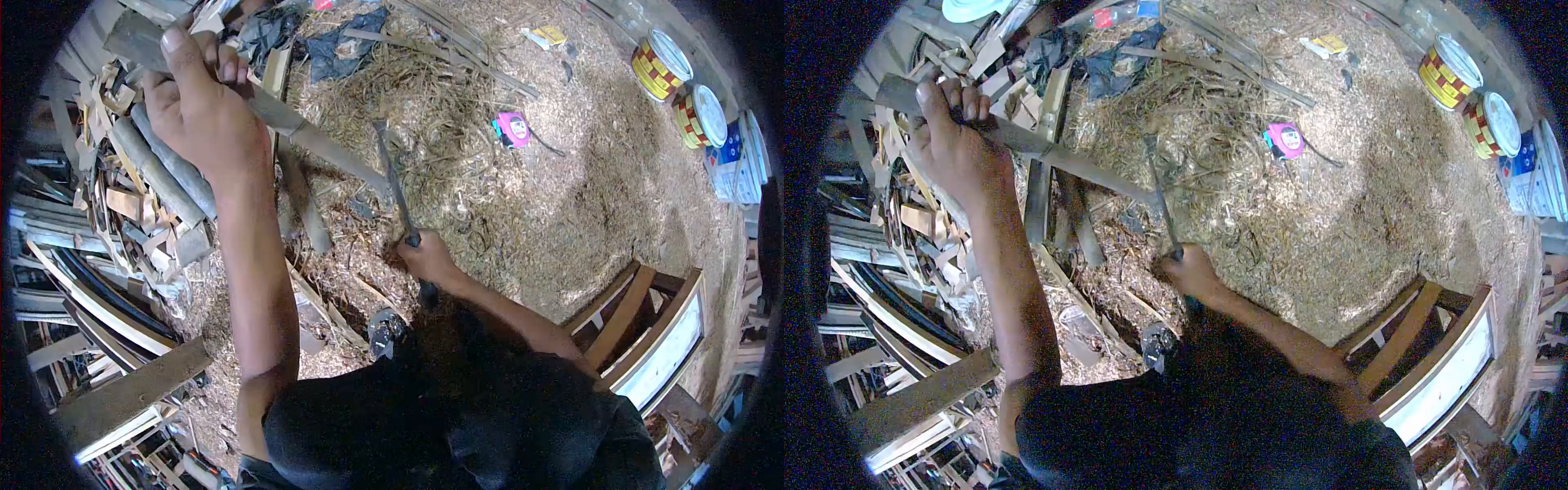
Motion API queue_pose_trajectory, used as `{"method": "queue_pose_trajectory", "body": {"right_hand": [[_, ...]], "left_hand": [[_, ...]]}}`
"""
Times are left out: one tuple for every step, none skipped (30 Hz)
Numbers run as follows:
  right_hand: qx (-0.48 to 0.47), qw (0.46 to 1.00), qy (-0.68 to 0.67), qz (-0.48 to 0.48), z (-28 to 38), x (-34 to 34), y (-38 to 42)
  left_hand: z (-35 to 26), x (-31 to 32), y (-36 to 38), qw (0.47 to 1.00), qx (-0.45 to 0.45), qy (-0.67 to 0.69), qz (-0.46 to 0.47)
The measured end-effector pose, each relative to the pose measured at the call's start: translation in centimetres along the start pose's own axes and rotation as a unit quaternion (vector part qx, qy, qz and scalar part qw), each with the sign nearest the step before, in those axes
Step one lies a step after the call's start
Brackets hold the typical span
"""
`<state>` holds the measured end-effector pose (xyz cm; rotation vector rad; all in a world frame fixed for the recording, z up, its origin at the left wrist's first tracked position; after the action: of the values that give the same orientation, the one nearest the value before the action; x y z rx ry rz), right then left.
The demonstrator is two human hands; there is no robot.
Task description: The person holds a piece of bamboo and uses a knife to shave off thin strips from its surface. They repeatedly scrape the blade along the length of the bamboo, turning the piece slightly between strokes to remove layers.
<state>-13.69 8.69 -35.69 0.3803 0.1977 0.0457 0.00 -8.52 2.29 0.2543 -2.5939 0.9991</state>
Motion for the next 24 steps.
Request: {"method": "queue_pose_trajectory", "body": {"right_hand": [[-0.007, 0.997, -0.073, 0.012, 1.4, 0.2, 0.1], [-0.035, 0.995, -0.097, -0.006, 2.7, 0.4, 0.4], [-0.037, 0.995, -0.098, -0.006, 2.4, 0.7, 0.4], [-0.093, 0.992, -0.087, -0.017, 2.7, 0.8, 0.4], [-0.150, 0.985, -0.076, -0.027, 3.2, 0.7, 0.6], [-0.144, 0.989, 0.027, -0.035, 2.9, 0.5, 0.6], [-0.147, 0.988, 0.028, -0.034, 2.8, 0.4, 0.6], [-0.096, 0.994, 0.049, -0.030, 1.7, 0.5, 0.4], [-0.046, 0.996, 0.069, -0.026, 0.8, 0.4, 0.1], [0.006, 0.996, 0.089, -0.021, -0.1, 0.5, 0.0], [0.007, 0.996, 0.088, -0.021, -0.1, 0.7, 0.1], [-0.065, 0.996, 0.064, -0.024, 1.7, 0.7, -0.4], [-0.136, 0.990, 0.040, -0.028, 4.2, 0.6, -0.6], [-0.115, 0.992, 0.040, -0.036, 5.2, 0.8, -0.9], [-0.117, 0.992, 0.039, -0.037, 7.7, 0.4, -1.0], [-0.108, 0.993, 0.044, -0.017, 10.3, 0.1, -0.8], [-0.099, 0.994, 0.050, 0.003, 12.6, 0.0, -0.6], [-0.100, 0.994, 0.049, 0.002, 14.6, -0.4, -0.4], [-0.089, 0.996, 0.022, 0.024, 16.2, -0.3, -0.1], [-0.078, 0.996, -0.004, 0.045, 17.4, -0.1, 0.1], [-0.077, 0.996, -0.004, 0.045, 18.4, -0.3, 0.2], [-0.128, 0.991, -0.011, 0.030, 20.2, -0.7, 0.5], [-0.179, 0.984, -0.017, 0.016, 21.7, -1.1, 0.9], [-0.190, 0.981, -0.044, 0.019, 22.5, -1.4, 1.3]], "left_hand": [[0.1, 0.2, 0.0, 1.000, -0.001, -0.006, -0.002], [-0.2, 0.5, 0.2, 0.999, 0.017, -0.033, -0.016], [-0.2, 0.4, 0.1, 0.999, 0.018, -0.033, -0.015], [0.0, 0.4, 0.0, 1.000, 0.008, -0.024, -0.010], [0.3, 0.2, -0.1, 1.000, -0.001, -0.015, -0.005], [0.4, -0.1, -0.3, 1.000, 0.002, -0.015, -0.005], [0.7, -0.7, -0.6, 1.000, -0.004, -0.009, -0.008], [0.9, -1.2, -1.0, 1.000, -0.010, -0.004, -0.010], [0.8, -1.5, -1.3, 1.000, -0.007, -0.003, -0.010], [1.0, -1.9, -1.6, 0.999, -0.025, -0.011, -0.020], [1.3, -2.4, -1.6, 0.998, -0.046, -0.021, -0.029], [1.2, -2.5, -1.8, 0.998, -0.043, -0.020, -0.029], [1.5, -2.7, -1.9, 0.998, -0.059, -0.012, -0.034], [1.8, -2.8, -1.9, 0.996, -0.078, -0.004, -0.039], [1.7, -2.7, -1.9, 0.996, -0.076, -0.004, -0.037], [1.7, -2.5, -1.7, 0.996, -0.084, 0.009, -0.032], [1.7, -2.2, -1.4, 0.995, -0.092, 0.022, -0.026], [1.4, -1.9, -1.2, 0.995, -0.092, 0.023, -0.025], [1.2, -1.6, -0.9, 0.994, -0.098, 0.020, -0.033], [1.1, -1.3, -0.7, 0.994, -0.104, 0.017, -0.042], [1.0, -1.0, -0.4, 0.994, -0.104, 0.017, -0.042], [1.0, -0.7, -0.1, 0.993, -0.110, 0.030, -0.039], [1.0, -0.6, 0.1, 0.992, -0.115, 0.043, -0.037], [0.9, -0.6, 0.2, 0.992, -0.116, 0.042, -0.038]]}}
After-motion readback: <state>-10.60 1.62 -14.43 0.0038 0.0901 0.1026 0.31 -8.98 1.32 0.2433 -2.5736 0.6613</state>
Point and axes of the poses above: each hand's wrist, its own y-axis away from the middle knuckle, its own x-axis out of the palm, z = x × y, the point moved 9 cm from there along -y, towards the middle knuckle, and after that the axes turned 4 degrees about -z, right-handed, at the moved point
